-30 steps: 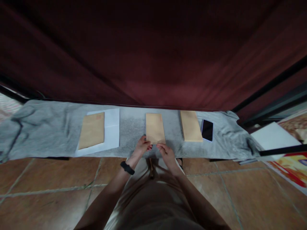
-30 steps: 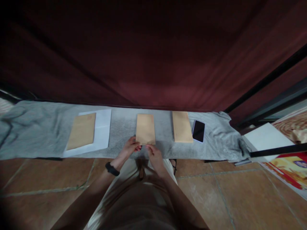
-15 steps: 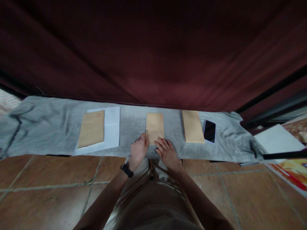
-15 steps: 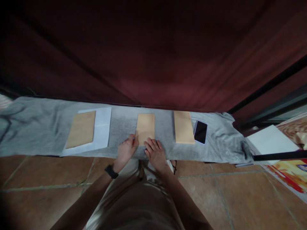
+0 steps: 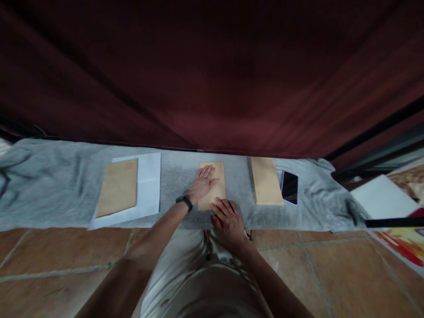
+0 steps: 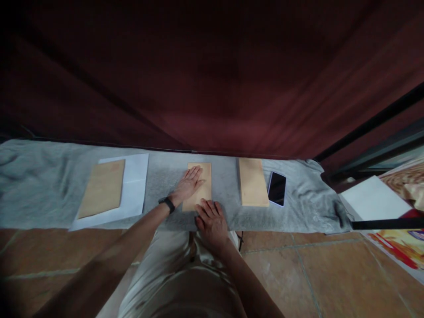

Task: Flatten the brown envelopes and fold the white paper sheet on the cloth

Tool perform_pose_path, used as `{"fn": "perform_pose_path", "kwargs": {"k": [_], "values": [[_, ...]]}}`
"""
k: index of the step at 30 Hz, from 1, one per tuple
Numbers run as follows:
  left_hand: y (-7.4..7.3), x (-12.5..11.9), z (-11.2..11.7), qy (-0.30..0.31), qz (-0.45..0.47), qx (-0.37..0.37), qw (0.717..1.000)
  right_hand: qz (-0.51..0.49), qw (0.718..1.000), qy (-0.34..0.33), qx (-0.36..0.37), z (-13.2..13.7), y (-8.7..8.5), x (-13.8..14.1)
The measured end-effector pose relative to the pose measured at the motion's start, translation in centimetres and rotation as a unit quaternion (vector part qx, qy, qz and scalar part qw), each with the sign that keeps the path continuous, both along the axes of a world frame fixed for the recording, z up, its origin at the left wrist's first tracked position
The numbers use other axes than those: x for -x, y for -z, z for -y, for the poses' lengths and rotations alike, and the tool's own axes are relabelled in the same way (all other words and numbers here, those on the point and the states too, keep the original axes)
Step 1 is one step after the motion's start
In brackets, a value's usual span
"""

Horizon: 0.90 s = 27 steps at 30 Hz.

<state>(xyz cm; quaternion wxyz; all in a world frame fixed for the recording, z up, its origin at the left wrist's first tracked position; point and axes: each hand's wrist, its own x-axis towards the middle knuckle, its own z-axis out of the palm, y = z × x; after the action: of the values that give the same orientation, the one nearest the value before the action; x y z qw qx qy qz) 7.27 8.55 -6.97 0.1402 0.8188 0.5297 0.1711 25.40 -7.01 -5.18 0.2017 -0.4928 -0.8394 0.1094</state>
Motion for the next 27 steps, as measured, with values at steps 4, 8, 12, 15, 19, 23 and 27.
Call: {"fn": "perform_pose_path", "kwargs": {"k": [4, 8, 12, 15, 19, 23, 27], "values": [[-0.2, -0.3, -2.7, 0.034, -0.012, -0.002, 0.999, 0.004, 1.0, 0.01, 0.008, 0.0, -0.1, 0.1], [-0.1, -0.7, -4.5, 0.071, -0.012, -0.004, 0.997, 0.011, 1.0, 0.009, -0.001, 0.0, 0.4, 0.1], [0.1, -0.8, -5.4, 0.099, -0.005, -0.006, 0.995, 0.015, 1.0, 0.007, -0.001, -0.1, 0.7, 0.1], [0.0, -0.9, -5.4, 0.121, 0.003, 0.001, 0.993, 0.015, 1.0, 0.006, 0.005, -0.1, 0.7, 0.1], [-0.1, -1.1, -4.9, 0.146, 0.024, 0.007, 0.989, 0.015, 1.0, 0.006, 0.007, -0.1, 0.7, 0.1], [0.0, -1.5, -4.0, 0.158, 0.022, 0.022, 0.987, 0.014, 1.0, 0.007, 0.003, -0.1, 0.9, 0.1], [0.0, -1.6, -2.9, 0.166, 0.044, 0.033, 0.985, 0.012, 1.0, 0.004, 0.004, -0.2, 0.9, 0.1]]}}
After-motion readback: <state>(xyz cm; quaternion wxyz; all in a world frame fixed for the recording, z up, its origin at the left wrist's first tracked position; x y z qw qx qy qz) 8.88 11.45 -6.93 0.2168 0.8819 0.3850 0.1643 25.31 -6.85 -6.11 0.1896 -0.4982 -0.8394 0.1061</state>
